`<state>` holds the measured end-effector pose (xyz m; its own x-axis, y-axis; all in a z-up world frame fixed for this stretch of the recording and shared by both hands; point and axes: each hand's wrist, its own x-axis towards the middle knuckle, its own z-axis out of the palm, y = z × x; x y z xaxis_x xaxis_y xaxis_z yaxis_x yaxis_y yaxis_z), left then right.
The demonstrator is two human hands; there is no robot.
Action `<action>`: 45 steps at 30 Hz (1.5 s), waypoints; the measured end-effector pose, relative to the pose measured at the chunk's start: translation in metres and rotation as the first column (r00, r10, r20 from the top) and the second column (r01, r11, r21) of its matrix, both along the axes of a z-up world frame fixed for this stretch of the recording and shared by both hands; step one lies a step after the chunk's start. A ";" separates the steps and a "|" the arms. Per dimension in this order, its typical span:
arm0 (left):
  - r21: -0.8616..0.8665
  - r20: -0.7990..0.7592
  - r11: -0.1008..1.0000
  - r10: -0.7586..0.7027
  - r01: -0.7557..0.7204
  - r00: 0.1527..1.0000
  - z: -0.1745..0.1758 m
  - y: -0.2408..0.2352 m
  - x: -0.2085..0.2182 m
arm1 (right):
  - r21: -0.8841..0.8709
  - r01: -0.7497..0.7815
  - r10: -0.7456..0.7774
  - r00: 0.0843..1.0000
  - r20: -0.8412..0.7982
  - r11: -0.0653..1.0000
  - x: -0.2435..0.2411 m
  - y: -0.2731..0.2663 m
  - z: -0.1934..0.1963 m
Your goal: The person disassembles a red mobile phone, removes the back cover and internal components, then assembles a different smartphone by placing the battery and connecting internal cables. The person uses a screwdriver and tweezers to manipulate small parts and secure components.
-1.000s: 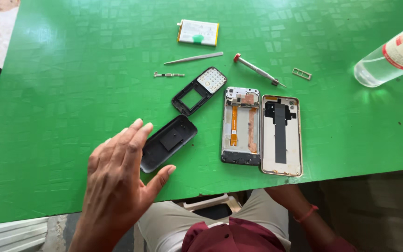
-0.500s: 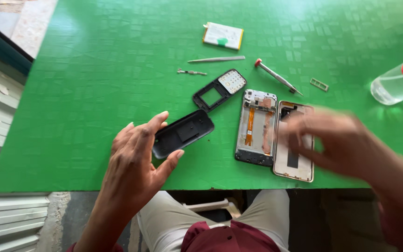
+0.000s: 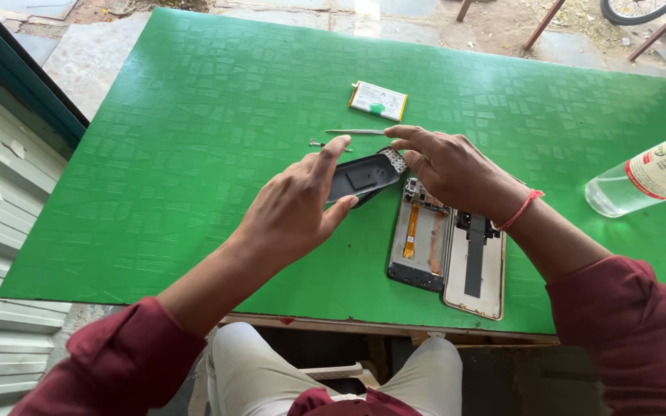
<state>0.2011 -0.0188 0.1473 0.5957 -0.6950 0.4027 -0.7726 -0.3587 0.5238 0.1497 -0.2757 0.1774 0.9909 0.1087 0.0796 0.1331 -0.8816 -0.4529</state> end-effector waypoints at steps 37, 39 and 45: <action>-0.281 -0.177 0.950 -0.191 0.137 0.965 -0.009 -0.014 0.012 | -0.257 -0.229 0.254 0.965 0.070 0.939 -0.043 -0.005 0.037; -0.320 -0.237 0.942 -0.187 0.105 0.953 -0.011 -0.013 0.017 | -0.248 -0.164 0.179 0.983 0.040 0.955 -0.064 -0.013 0.046; -0.370 -0.332 0.929 -0.133 0.001 0.934 -0.024 -0.008 0.028 | -0.220 -0.023 0.015 0.999 -0.037 0.975 -0.141 -0.022 0.051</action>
